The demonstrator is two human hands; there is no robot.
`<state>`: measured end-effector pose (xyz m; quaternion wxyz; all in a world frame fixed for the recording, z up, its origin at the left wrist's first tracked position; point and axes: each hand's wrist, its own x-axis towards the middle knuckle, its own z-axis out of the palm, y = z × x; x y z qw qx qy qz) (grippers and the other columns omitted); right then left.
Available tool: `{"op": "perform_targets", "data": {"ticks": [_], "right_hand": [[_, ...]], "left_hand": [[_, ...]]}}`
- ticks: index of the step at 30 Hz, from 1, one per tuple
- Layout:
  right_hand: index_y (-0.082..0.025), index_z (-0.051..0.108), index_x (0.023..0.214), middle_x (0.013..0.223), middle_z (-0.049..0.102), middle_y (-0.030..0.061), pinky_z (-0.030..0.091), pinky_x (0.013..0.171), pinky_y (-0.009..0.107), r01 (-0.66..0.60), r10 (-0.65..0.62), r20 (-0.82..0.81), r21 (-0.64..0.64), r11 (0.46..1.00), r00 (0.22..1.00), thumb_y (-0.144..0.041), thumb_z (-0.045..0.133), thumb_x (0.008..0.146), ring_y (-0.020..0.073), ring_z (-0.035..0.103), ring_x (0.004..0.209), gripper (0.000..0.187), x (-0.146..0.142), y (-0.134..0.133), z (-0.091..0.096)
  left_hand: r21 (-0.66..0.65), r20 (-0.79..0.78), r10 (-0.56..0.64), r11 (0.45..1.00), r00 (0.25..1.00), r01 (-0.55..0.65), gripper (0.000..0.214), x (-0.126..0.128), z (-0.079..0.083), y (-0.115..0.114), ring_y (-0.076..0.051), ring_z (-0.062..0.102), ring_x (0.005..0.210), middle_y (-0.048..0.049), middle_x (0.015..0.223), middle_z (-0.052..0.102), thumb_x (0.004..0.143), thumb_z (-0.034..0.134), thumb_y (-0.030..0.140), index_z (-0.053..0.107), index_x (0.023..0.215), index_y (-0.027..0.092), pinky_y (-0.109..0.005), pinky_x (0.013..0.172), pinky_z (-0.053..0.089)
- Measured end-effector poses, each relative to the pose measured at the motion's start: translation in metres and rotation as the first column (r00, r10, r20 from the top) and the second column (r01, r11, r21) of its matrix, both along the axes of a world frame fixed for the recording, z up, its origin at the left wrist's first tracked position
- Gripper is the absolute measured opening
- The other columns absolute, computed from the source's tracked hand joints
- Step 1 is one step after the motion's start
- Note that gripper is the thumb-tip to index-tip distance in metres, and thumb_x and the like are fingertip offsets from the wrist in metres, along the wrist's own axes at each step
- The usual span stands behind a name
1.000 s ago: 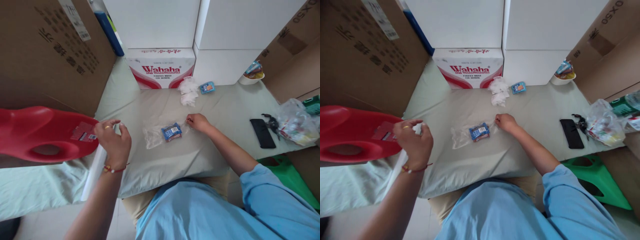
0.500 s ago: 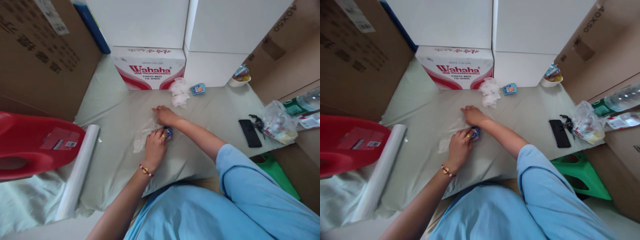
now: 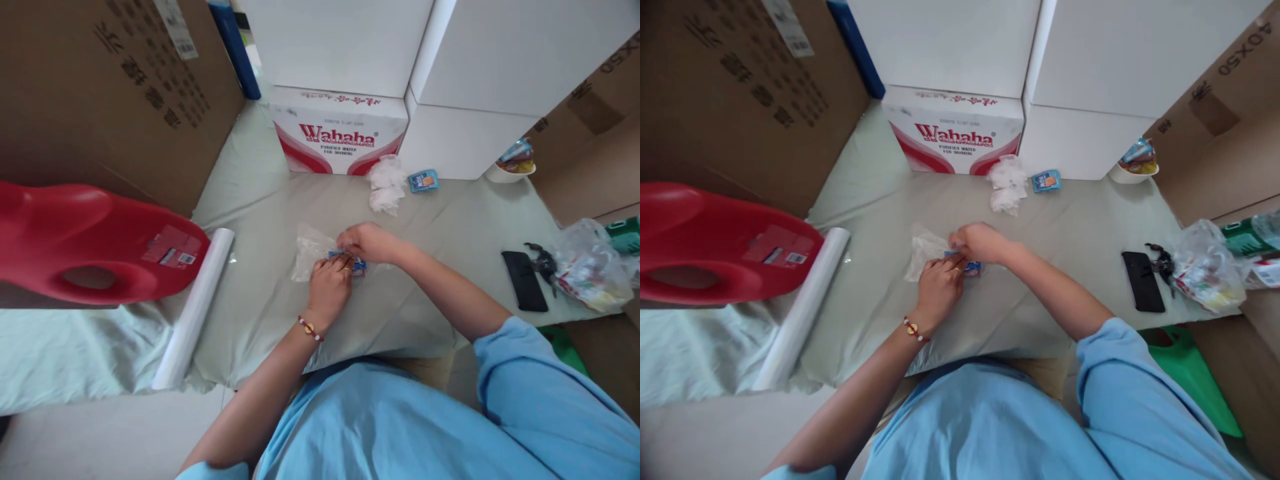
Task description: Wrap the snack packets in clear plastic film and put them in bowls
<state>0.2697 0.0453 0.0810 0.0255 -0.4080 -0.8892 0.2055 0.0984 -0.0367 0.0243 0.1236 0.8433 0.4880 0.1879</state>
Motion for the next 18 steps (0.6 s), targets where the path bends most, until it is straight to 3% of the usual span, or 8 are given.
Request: {"op": "perform_targets", "data": {"ticks": [3, 5, 8, 10, 12, 14, 16, 18], "right_hand": [[-0.02, 0.073, 0.131, 0.1, 0.072, 0.0083, 0.037, 0.071, 0.026, 0.007, -0.008, 0.061, 0.017, 1.0, 0.998, -0.022, 0.05, 0.106, 0.0174, 0.061, 0.082, 0.034, 0.002, -0.035, -0.016], [-0.021, 0.064, 0.146, 0.1, 0.071, 0.0089, 0.037, 0.071, 0.027, 0.055, -0.059, 0.078, 0.055, 0.997, 0.995, -0.024, 0.049, 0.107, 0.0181, 0.06, 0.081, 0.042, 0.004, -0.051, -0.031], [-0.025, 0.057, 0.154, 0.104, 0.07, 0.0096, 0.04, 0.077, 0.028, 0.047, -0.054, 0.056, 0.104, 0.993, 0.997, -0.022, 0.045, 0.109, 0.0202, 0.059, 0.089, 0.047, 0.008, -0.063, -0.051], [-0.029, 0.058, 0.154, 0.111, 0.069, 0.0092, 0.04, 0.08, 0.028, 0.021, -0.028, 0.058, 0.121, 0.992, 0.998, -0.02, 0.042, 0.109, 0.0208, 0.058, 0.095, 0.049, 0.01, -0.066, -0.056], [-0.033, 0.057, 0.154, 0.116, 0.068, 0.0084, 0.04, 0.081, 0.028, -0.001, -0.011, 0.095, 0.125, 0.992, 0.995, -0.019, 0.041, 0.109, 0.0211, 0.057, 0.097, 0.05, 0.01, -0.069, -0.056], [-0.036, 0.059, 0.153, 0.117, 0.068, 0.0082, 0.04, 0.081, 0.029, -0.007, -0.01, 0.14, 0.118, 0.993, 0.99, -0.018, 0.042, 0.109, 0.0216, 0.057, 0.099, 0.051, 0.008, -0.07, -0.051], [-0.035, 0.062, 0.15, 0.117, 0.068, 0.0091, 0.04, 0.08, 0.03, 0.001, -0.019, 0.162, 0.11, 0.994, 0.987, -0.017, 0.042, 0.108, 0.023, 0.057, 0.101, 0.05, 0.005, -0.072, -0.045], [-0.035, 0.065, 0.148, 0.118, 0.068, 0.0104, 0.042, 0.081, 0.032, 0.006, -0.024, 0.165, 0.105, 0.994, 0.986, -0.017, 0.042, 0.108, 0.0247, 0.057, 0.102, 0.049, 0.001, -0.072, -0.04]], "left_hand": [[-0.086, 0.117, 0.003, 0.996, 0.993, 0.007, 0.034, -0.008, -0.007, 0.001, -0.025, 0.074, 0.11, -0.0107, 0.115, 0.08, 0.091, 0.055, 0.008, 0.079, 0.111, 0.02, -0.041, 0.099, 0.057], [-0.149, 0.287, 0.006, 0.988, 0.958, 0.038, 0.037, -0.015, -0.012, 0.001, -0.022, 0.075, 0.109, -0.0067, 0.112, 0.081, 0.086, 0.053, 0.006, 0.08, 0.104, 0.023, -0.038, 0.101, 0.058], [-0.223, 0.591, 0.134, 0.975, 0.796, 0.002, 0.032, -0.028, -0.021, 0.001, -0.02, 0.075, 0.109, -0.0024, 0.105, 0.082, 0.083, 0.051, 0.01, 0.08, 0.089, 0.025, -0.038, 0.104, 0.058], [-0.301, 0.711, 0.313, 0.945, 0.63, -0.129, 0.024, -0.039, -0.025, 0.005, -0.021, 0.076, 0.103, -0.0026, 0.096, 0.081, 0.084, 0.053, 0.016, 0.076, 0.08, 0.023, -0.038, 0.102, 0.058], [-0.383, 0.729, 0.494, 0.868, 0.474, -0.316, 0.018, -0.051, -0.027, 0.013, -0.02, 0.075, 0.096, -0.0032, 0.091, 0.079, 0.085, 0.055, 0.021, 0.072, 0.079, 0.022, -0.036, 0.096, 0.058], [-0.429, 0.679, 0.623, 0.766, 0.388, -0.479, 0.018, -0.063, -0.026, 0.027, -0.02, 0.072, 0.098, -0.0052, 0.098, 0.077, 0.091, 0.054, 0.028, 0.07, 0.09, 0.021, -0.035, 0.093, 0.056], [-0.44, 0.621, 0.688, 0.703, 0.377, -0.559, 0.027, -0.071, -0.022, 0.043, -0.02, 0.069, 0.108, -0.0092, 0.113, 0.074, 0.101, 0.046, 0.038, 0.065, 0.106, 0.019, -0.036, 0.096, 0.053], [-0.447, 0.578, 0.695, 0.708, 0.428, -0.546, 0.036, -0.074, -0.015, 0.057, -0.021, 0.065, 0.117, -0.013, 0.126, 0.071, 0.106, 0.041, 0.046, 0.061, 0.116, 0.018, -0.037, 0.101, 0.049]]}}
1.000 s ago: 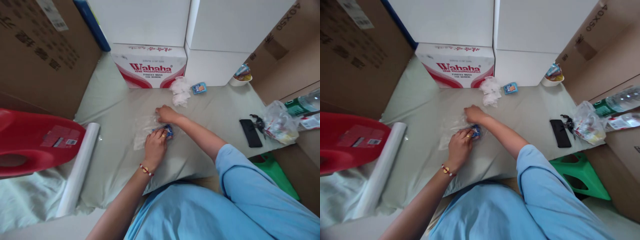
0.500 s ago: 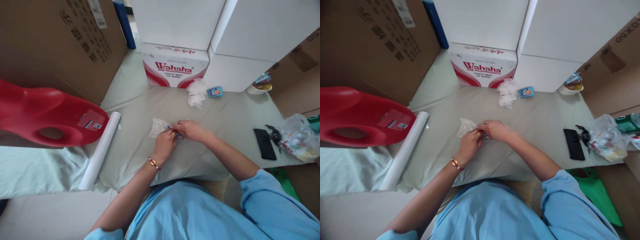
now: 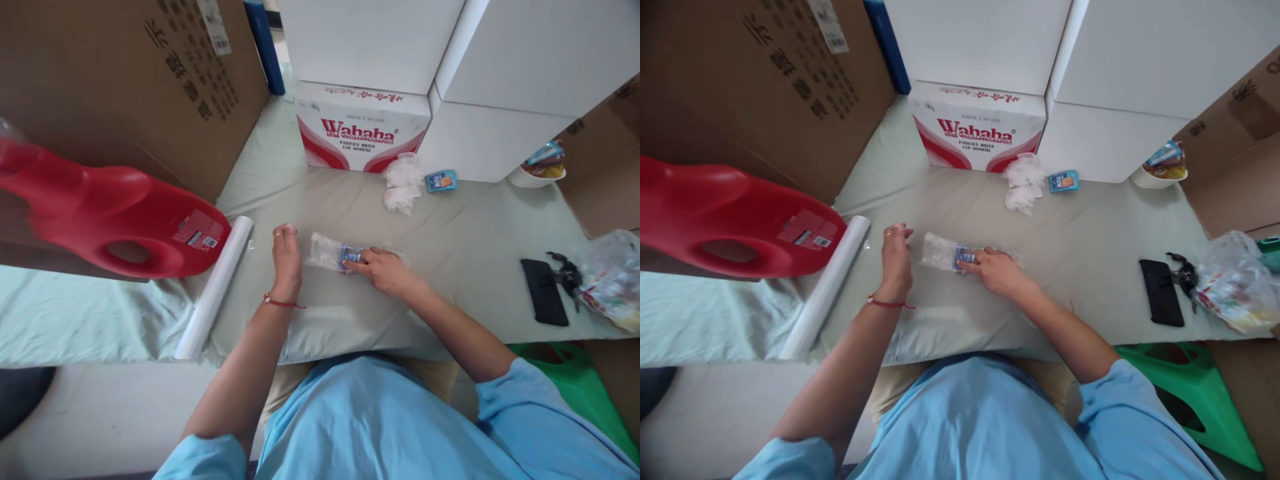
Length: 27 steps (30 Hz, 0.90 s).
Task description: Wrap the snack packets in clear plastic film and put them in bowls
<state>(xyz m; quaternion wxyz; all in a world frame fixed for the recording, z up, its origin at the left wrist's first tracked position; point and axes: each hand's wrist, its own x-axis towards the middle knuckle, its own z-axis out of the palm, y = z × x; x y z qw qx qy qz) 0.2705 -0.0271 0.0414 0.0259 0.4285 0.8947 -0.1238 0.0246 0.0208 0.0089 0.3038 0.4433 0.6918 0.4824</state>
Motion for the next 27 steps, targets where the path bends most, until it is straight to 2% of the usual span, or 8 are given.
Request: {"op": "perform_targets", "data": {"ticks": [3, 6, 8, 9, 14, 19, 24, 27], "right_hand": [[-0.035, 0.068, 0.144, 0.116, 0.067, 0.0117, 0.043, 0.084, 0.034, 0.003, -0.004, -0.042, -0.006, 1.0, 0.999, -0.019, 0.045, 0.107, 0.0266, 0.056, 0.104, 0.047, -0.003, -0.001, 0.002], [-0.035, 0.073, 0.137, 0.113, 0.064, 0.011, 0.044, 0.088, 0.033, 0.033, -0.038, -0.135, -0.042, 0.999, 0.99, -0.021, 0.047, 0.107, 0.0253, 0.055, 0.103, 0.042, 0.001, -0.001, -0.002], [-0.033, 0.075, 0.134, 0.113, 0.062, 0.0094, 0.045, 0.09, 0.032, 0.044, -0.059, -0.198, -0.078, 0.996, 0.978, -0.02, 0.049, 0.106, 0.0232, 0.055, 0.101, 0.041, 0.005, 0.0, -0.007], [-0.033, 0.075, 0.133, 0.113, 0.062, 0.0086, 0.045, 0.091, 0.032, 0.042, -0.062, -0.232, -0.093, 0.995, 0.971, -0.018, 0.05, 0.105, 0.0221, 0.054, 0.1, 0.04, 0.007, 0.0, -0.01], [-0.027, 0.079, 0.124, 0.107, 0.06, 0.0084, 0.045, 0.093, 0.034, -0.009, -0.033, -0.344, -0.121, 0.993, 0.939, -0.012, 0.052, 0.102, 0.0207, 0.053, 0.096, 0.039, 0.007, 0.004, -0.018], [-0.02, 0.078, 0.117, 0.116, 0.062, 0.0134, 0.048, 0.099, 0.043, -0.023, -0.007, -0.342, -0.084, 0.996, 0.94, -0.012, 0.063, 0.092, 0.0268, 0.054, 0.108, 0.031, 0.007, 0.0, -0.01], [-0.024, 0.068, 0.139, 0.132, 0.065, 0.0156, 0.048, 0.108, 0.049, -0.08, -0.009, -0.526, -0.147, 0.986, 0.851, -0.031, 0.062, 0.098, 0.0292, 0.059, 0.124, 0.042, 0.03, -0.008, -0.002], [-0.025, 0.069, 0.134, 0.125, 0.07, 0.0118, 0.053, 0.102, 0.043, 0.085, -0.218, -0.627, -0.235, 0.968, 0.748, -0.035, 0.05, 0.105, 0.0238, 0.067, 0.113, 0.036, 0.043, -0.007, -0.013]], "left_hand": [[-0.083, -0.111, -0.244, 0.968, 0.963, 0.236, 0.039, 0.004, 0.011, 0.012, -0.025, 0.065, 0.12, -0.0137, 0.124, 0.072, 0.097, 0.059, 0.052, 0.065, 0.113, 0.017, -0.038, 0.105, 0.047], [-0.27, -0.326, -0.601, 0.799, 0.729, 0.538, 0.034, 0.005, 0.022, 0.009, -0.028, 0.068, 0.107, -0.0096, 0.104, 0.075, 0.077, 0.077, 0.045, 0.07, 0.098, 0.018, -0.038, 0.1, 0.049], [-0.368, -0.367, -0.727, 0.687, 0.581, 0.627, 0.02, 0.0, 0.029, 0.0, -0.024, 0.067, 0.09, -0.0047, 0.086, 0.072, 0.075, 0.074, 0.038, 0.067, 0.081, 0.02, -0.034, 0.087, 0.05], [-0.385, -0.352, -0.744, 0.668, 0.568, 0.636, 0.016, -0.003, 0.032, -0.006, -0.021, 0.065, 0.081, -0.0022, 0.077, 0.069, 0.075, 0.07, 0.036, 0.063, 0.075, 0.021, -0.031, 0.08, 0.049], [-0.265, -0.014, -0.611, 0.766, 0.792, 0.586, 0.018, 0.007, 0.042, -0.033, -0.014, 0.057, 0.06, 0.0038, 0.064, 0.06, 0.078, 0.066, 0.036, 0.055, 0.076, 0.022, -0.025, 0.059, 0.043], [-0.148, 0.304, -0.481, 0.829, 0.822, 0.54, 0.02, 0.057, 0.037, -0.038, -0.015, 0.066, 0.065, -0.0025, 0.072, 0.069, 0.088, 0.062, 0.038, 0.063, 0.09, 0.018, -0.026, 0.064, 0.051], [-0.113, 0.062, -0.58, 0.804, 0.812, 0.584, 0.035, 0.075, 0.031, -0.037, -0.021, 0.073, 0.1, -0.0098, 0.106, 0.078, 0.094, 0.042, 0.021, 0.076, 0.104, 0.016, -0.036, 0.093, 0.059], [-0.095, -0.27, -0.668, 0.735, 0.693, 0.671, 0.039, 0.076, 0.026, -0.044, -0.023, 0.068, 0.119, -0.0121, 0.124, 0.074, 0.089, 0.044, 0.012, 0.079, 0.107, 0.016, -0.039, 0.109, 0.054]]}}
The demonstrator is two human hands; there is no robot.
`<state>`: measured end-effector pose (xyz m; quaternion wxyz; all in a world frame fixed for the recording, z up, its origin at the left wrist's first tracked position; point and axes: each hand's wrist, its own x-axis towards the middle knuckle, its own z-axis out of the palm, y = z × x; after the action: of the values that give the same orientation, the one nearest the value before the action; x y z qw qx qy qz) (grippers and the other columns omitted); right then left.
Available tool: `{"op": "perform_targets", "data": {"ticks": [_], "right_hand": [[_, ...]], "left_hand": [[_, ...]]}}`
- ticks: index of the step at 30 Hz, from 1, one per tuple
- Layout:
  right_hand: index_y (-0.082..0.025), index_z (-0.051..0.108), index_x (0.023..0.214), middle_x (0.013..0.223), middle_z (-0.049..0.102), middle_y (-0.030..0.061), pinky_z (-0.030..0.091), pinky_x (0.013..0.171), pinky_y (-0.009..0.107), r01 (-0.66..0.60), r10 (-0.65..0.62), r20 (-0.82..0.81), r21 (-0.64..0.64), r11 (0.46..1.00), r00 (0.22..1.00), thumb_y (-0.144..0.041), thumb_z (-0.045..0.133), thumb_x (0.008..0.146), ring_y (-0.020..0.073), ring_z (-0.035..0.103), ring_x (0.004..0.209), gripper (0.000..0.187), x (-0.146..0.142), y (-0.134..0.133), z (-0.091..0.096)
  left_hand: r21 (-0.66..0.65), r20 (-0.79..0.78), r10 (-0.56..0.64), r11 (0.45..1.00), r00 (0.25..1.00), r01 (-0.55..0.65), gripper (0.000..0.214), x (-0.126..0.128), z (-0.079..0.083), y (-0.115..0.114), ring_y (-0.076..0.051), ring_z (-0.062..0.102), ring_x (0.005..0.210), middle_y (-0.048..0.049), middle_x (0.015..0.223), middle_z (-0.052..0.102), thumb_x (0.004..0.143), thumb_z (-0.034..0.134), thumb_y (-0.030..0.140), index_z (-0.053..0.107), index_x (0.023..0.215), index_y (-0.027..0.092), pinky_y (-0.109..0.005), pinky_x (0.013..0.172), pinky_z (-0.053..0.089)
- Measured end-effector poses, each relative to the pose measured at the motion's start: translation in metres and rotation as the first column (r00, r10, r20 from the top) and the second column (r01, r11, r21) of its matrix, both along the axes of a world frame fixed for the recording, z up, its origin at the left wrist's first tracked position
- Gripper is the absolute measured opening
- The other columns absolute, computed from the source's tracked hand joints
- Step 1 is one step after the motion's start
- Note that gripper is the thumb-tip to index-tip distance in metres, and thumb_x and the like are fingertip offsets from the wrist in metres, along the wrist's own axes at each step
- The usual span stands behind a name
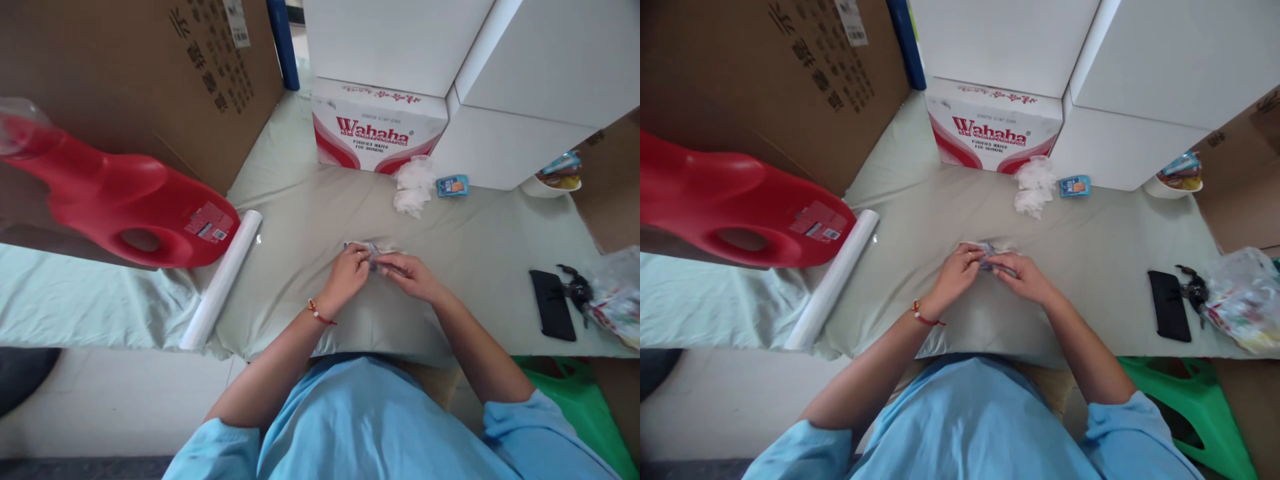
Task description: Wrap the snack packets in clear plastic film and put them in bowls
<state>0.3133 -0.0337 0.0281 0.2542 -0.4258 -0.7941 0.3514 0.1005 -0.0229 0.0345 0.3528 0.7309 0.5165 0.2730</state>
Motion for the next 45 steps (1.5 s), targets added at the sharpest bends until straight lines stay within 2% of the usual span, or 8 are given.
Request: {"op": "perform_targets", "data": {"ticks": [3, 6, 11, 18, 31, 35, 40, 45], "right_hand": [[-0.02, 0.068, 0.132, 0.124, 0.066, 0.0162, 0.056, 0.094, 0.043, 0.383, -0.39, 0.074, 0.096, 0.919, 0.918, -0.039, 0.055, 0.101, 0.0249, 0.067, 0.102, 0.039, 0.005, 0.006, -0.021], [-0.019, 0.072, 0.124, 0.127, 0.062, 0.02, 0.049, 0.105, 0.052, 0.485, -0.52, 0.199, 0.2, 0.851, 0.831, -0.041, 0.07, 0.091, 0.0331, 0.06, 0.114, 0.04, 0.006, 0.011, -0.037], [-0.022, 0.072, 0.095, 0.123, 0.065, 0.0143, 0.046, 0.109, 0.051, 0.476, -0.497, 0.176, 0.149, 0.867, 0.849, -0.035, 0.069, 0.087, 0.0315, 0.057, 0.12, 0.015, 0.013, 0.009, -0.039], [-0.021, 0.063, 0.091, 0.078, 0.063, 0.0009, 0.046, 0.069, 0.028, 0.487, -0.484, 0.055, -0.057, 0.872, 0.873, -0.043, 0.058, 0.095, 0.0175, 0.058, 0.072, 0.023, -0.013, 0.024, -0.011], [-0.018, 0.065, 0.124, 0.119, 0.066, 0.0146, 0.052, 0.083, 0.034, 0.19, -0.248, 0.631, 0.158, 0.969, 0.735, -0.025, 0.044, 0.109, 0.0249, 0.068, 0.1, 0.027, -0.122, 0.034, 0.021], [-0.017, 0.066, 0.123, 0.122, 0.063, 0.0165, 0.052, 0.096, 0.042, 0.119, -0.255, 0.601, 0.257, 0.959, 0.757, -0.043, 0.068, 0.099, 0.0332, 0.058, 0.117, 0.036, -0.12, 0.014, 0.017], [-0.019, 0.068, 0.124, 0.126, 0.065, 0.016, 0.051, 0.098, 0.043, 0.19, -0.302, 0.551, 0.252, 0.949, 0.778, -0.019, 0.058, 0.1, 0.0318, 0.055, 0.117, 0.026, -0.104, 0.005, 0.013], [-0.02, 0.072, 0.123, 0.12, 0.07, 0.0137, 0.051, 0.102, 0.044, 0.494, -0.496, -0.002, 0.079, 0.866, 0.868, -0.032, 0.059, 0.1, 0.0271, 0.062, 0.112, 0.028, -0.069, 0.004, 0.003]], "left_hand": [[0.13, -0.218, -0.068, 0.987, 0.974, 0.098, 0.04, 0.005, -0.003, -0.009, -0.025, 0.064, 0.122, -0.0148, 0.129, 0.072, 0.087, 0.048, 0.007, 0.077, 0.114, 0.013, -0.041, 0.113, 0.051], [0.185, -0.374, -0.071, 0.971, 0.925, 0.149, 0.037, 0.01, -0.001, -0.017, -0.028, 0.062, 0.122, -0.0142, 0.131, 0.071, 0.092, 0.051, 0.01, 0.076, 0.118, 0.014, -0.044, 0.11, 0.051], [0.236, -0.511, -0.011, 0.96, 0.86, 0.153, 0.036, 0.007, 0.005, -0.029, -0.031, 0.059, 0.115, -0.0109, 0.136, 0.071, 0.103, 0.045, 0.018, 0.074, 0.125, 0.02, -0.048, 0.095, 0.049], [0.283, -0.531, -0.008, 0.941, 0.848, 0.186, 0.038, 0.007, -0.004, -0.037, -0.032, 0.054, 0.13, -0.0107, 0.148, 0.064, 0.106, 0.041, 0.018, 0.069, 0.131, 0.02, -0.05, 0.098, 0.042], [0.286, -0.479, -0.055, 0.934, 0.876, 0.215, 0.029, -0.028, -0.013, -0.071, -0.033, 0.062, 0.128, -0.0143, 0.121, 0.076, 0.095, 0.051, 0.013, 0.075, 0.111, 0.018, -0.064, 0.119, 0.038], [0.323, -0.372, 0.006, 0.938, 0.928, 0.123, 0.028, -0.066, -0.025, -0.091, -0.032, 0.065, 0.126, -0.0104, 0.117, 0.079, 0.1, 0.048, 0.018, 0.075, 0.103, 0.022, -0.06, 0.111, 0.049], [0.301, -0.216, 0.133, 0.952, 0.967, -0.064, 0.026, -0.099, -0.03, -0.099, -0.029, 0.07, 0.12, -0.0079, 0.109, 0.08, 0.102, 0.049, 0.026, 0.075, 0.099, 0.024, -0.05, 0.102, 0.058], [0.121, 0.06, 0.21, 0.969, 0.976, -0.216, 0.028, -0.098, -0.024, -0.106, -0.025, 0.073, 0.11, -0.0077, 0.106, 0.08, 0.102, 0.051, 0.037, 0.075, 0.096, 0.025, -0.046, 0.101, 0.059]]}}
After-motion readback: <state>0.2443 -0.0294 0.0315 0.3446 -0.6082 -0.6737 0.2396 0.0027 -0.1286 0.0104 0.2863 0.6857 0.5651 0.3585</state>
